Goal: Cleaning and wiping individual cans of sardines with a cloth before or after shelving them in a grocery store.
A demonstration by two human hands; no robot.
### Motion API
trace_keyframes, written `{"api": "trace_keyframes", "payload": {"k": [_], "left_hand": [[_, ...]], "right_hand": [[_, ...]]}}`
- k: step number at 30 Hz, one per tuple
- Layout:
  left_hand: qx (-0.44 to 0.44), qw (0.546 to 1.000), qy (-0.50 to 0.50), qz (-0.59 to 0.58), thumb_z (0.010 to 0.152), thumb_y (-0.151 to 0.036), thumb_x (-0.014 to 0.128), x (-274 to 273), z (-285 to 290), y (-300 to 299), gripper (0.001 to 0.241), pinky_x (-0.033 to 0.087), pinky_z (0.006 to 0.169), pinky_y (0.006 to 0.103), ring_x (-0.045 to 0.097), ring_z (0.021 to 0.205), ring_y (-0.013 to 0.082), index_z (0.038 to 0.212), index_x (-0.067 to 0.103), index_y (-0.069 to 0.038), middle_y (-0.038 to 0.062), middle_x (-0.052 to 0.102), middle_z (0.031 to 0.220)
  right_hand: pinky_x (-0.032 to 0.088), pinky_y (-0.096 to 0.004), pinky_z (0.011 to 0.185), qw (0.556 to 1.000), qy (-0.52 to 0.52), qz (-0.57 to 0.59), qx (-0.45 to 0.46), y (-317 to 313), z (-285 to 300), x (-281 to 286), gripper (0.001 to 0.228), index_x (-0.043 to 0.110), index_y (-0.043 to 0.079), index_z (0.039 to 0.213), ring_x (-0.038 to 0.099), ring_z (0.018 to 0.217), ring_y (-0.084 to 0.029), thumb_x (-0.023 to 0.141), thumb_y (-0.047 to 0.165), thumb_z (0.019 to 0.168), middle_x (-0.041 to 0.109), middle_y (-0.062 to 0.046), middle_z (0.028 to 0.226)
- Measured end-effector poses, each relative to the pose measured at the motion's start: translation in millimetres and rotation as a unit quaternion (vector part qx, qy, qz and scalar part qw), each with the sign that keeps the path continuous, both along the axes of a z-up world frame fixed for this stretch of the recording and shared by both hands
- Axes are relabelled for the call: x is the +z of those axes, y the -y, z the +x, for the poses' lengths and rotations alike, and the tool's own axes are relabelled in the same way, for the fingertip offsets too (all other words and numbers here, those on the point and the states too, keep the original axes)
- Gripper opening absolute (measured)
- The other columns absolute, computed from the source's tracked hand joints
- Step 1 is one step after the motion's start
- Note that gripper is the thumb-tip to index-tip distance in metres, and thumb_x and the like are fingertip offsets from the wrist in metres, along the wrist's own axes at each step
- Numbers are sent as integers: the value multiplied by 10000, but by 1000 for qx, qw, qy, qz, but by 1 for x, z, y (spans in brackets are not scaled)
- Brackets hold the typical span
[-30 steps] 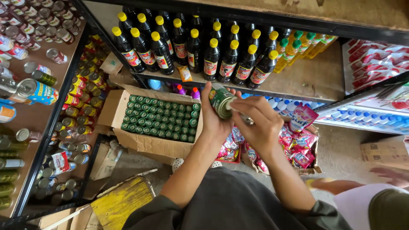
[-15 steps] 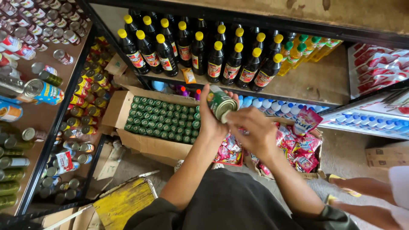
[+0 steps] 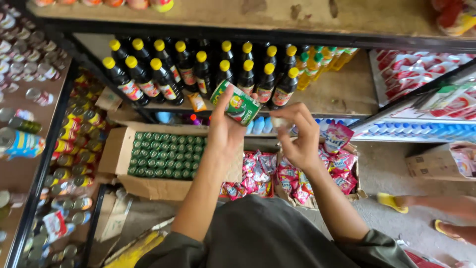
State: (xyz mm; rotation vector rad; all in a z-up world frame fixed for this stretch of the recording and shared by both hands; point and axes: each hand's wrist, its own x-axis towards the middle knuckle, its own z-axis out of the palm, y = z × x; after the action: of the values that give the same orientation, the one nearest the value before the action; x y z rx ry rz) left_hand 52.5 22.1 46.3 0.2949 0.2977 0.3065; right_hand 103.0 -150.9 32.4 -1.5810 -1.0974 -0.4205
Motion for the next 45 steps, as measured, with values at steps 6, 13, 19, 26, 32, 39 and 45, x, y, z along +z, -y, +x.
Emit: {"api": "trace_keyframes", "payload": {"k": [6,13,19,26,32,39,45], "left_hand": [[83,952,104,275,782,-6,844,-43,56,-2,558,572,893,430,675,1083,324,1186,479,-128,112,596,1100],[179,811,45,556,664,-173,965,-5,101,-53,665,506,949,382,641,1077,236,1220,608,-98,95,659,1075],[311,612,-82,722,641,-277,935,11,137,-128,736,520,982,511,636,1118,440,1271,618,-67,226,676,1112],[387,556,-96,729,648,-111,891,4,168,-157,845,516,987,512,598,1169,455,1397,505,-56,244,588,1252],[460,402,-142,779,695,-77,872,0,192,-176,675,570,890,456,582,1145,380,1281,543,-131,141,493,1251],[427,385,-204,792,830,-149,707,-39,200,-195,205,558,777,339,646,954,217,1014,624,-190,-14,571,1032],[391,385,-215,808,774,-91,653,-29,193,-186,546,511,831,518,597,1065,413,1313,580,-46,165,532,1194]], "right_hand": [[421,-354,655,995,-87,26,36,-3,34,-4,362,668,44,856,478,698,-202,408,228,1030,552,-110,754],[506,-446,820,996,-70,-30,-41,-29,105,3,116,654,34,1086,664,866,-312,570,92,1031,715,-183,921],[519,-543,813,985,103,-48,-130,-72,208,-3,92,672,-21,1032,664,885,-503,664,62,995,670,-270,898],[469,-381,702,858,313,-105,-393,-104,243,-27,144,586,151,837,603,775,-265,687,231,901,554,-23,777],[455,-376,699,838,349,-87,-410,-104,251,-35,134,575,159,822,581,777,-262,675,239,860,515,-19,767],[439,-376,705,837,362,-59,-405,-106,254,-37,116,578,155,814,555,747,-272,666,225,845,498,-29,765],[423,-386,712,842,349,-74,-405,-106,245,-33,116,563,143,845,551,776,-288,645,220,873,503,-47,809]]}}
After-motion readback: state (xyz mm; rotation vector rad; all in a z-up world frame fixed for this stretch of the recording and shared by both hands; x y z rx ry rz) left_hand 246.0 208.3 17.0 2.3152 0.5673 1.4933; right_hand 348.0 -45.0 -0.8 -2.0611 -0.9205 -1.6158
